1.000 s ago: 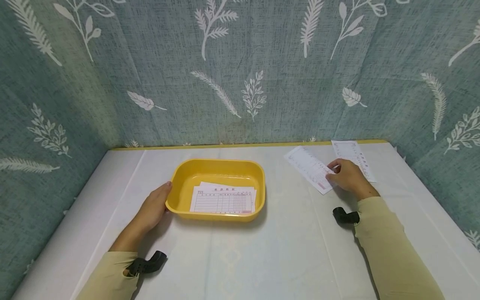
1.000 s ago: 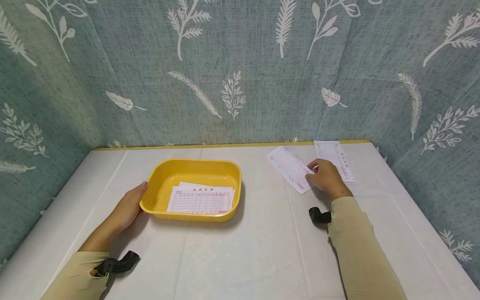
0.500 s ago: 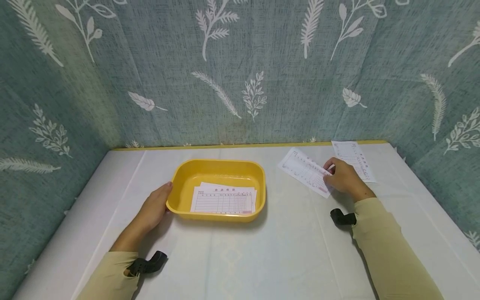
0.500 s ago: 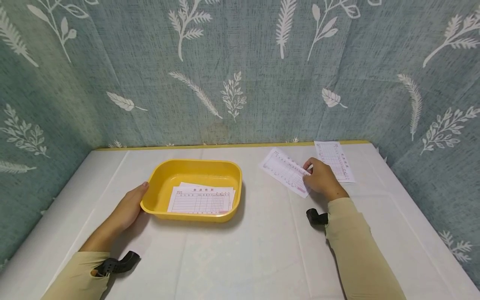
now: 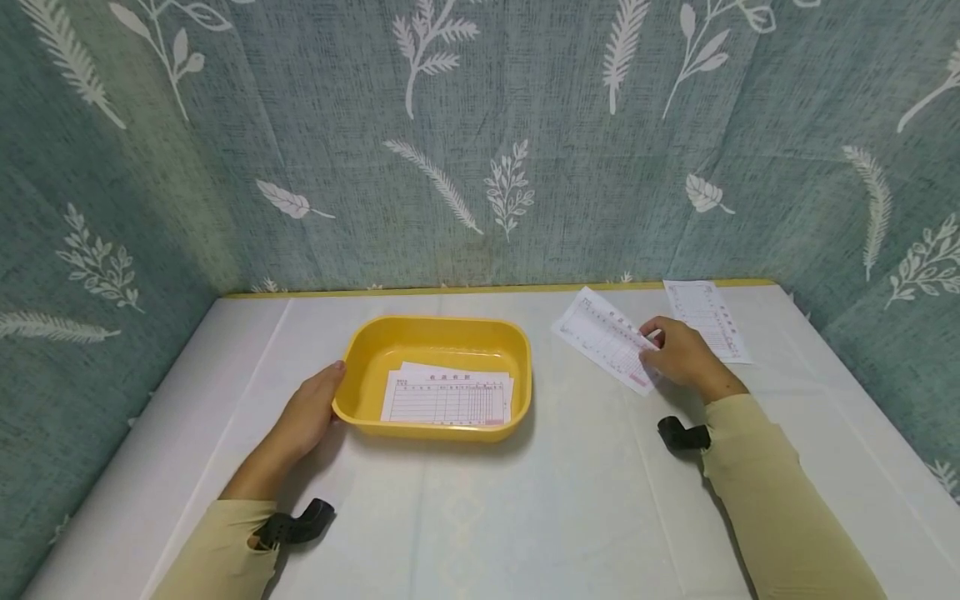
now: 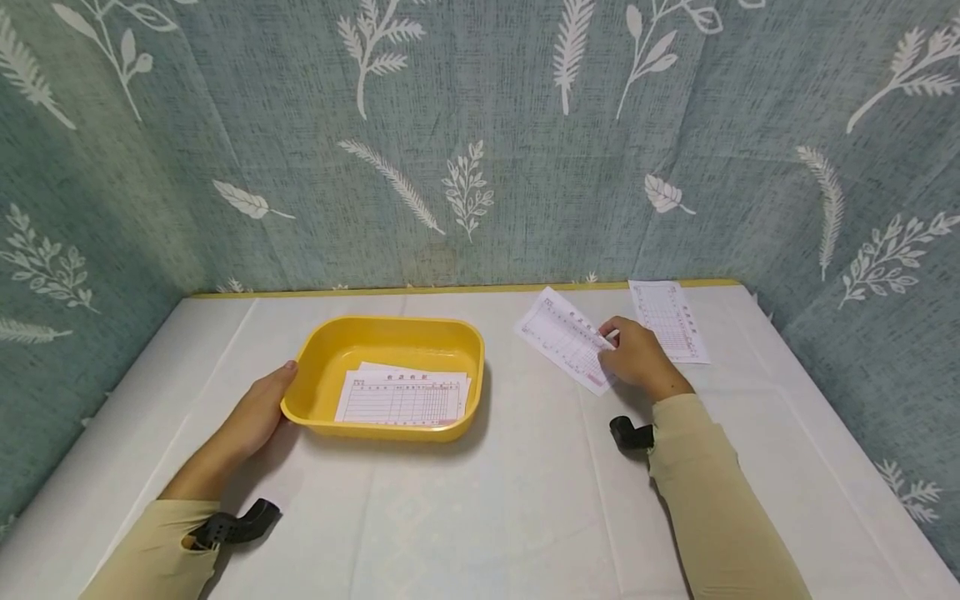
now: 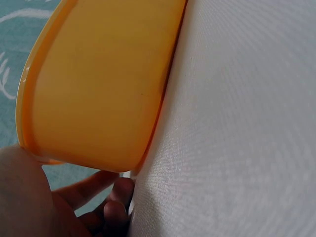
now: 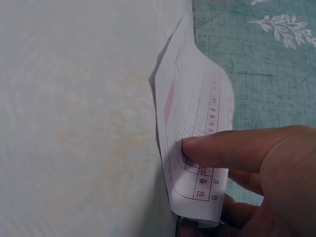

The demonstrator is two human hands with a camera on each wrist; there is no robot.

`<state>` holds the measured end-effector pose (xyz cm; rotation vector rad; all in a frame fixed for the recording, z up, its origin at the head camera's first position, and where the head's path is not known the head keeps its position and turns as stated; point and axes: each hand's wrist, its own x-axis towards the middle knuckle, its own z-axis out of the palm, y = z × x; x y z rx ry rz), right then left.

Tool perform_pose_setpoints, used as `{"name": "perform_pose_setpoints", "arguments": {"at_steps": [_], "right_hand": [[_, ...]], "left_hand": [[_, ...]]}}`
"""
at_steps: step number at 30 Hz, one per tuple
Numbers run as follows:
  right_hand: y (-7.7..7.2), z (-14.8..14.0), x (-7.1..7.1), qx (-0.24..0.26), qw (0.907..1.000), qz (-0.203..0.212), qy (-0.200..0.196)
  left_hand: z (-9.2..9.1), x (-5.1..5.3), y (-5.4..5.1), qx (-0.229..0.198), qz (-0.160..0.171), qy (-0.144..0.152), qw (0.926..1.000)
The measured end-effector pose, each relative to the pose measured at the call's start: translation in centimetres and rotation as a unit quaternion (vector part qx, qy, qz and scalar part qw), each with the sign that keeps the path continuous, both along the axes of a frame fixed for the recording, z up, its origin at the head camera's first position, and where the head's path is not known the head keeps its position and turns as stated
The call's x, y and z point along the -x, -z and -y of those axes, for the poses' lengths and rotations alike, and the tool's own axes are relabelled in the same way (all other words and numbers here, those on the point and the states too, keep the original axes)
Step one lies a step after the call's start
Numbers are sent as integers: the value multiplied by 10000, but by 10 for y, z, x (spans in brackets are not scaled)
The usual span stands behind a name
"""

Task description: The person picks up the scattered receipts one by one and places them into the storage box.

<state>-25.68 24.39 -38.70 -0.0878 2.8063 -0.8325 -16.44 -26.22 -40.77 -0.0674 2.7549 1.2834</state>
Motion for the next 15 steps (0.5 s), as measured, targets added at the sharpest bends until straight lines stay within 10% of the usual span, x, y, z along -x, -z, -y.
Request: {"name": "perform_pose_setpoints", "arguments": {"at_steps": [15], "right_hand": [[-1, 4, -1, 99, 9997, -157, -175]], "left_hand": [[1, 0, -1, -44, -96, 51, 9999]]}}
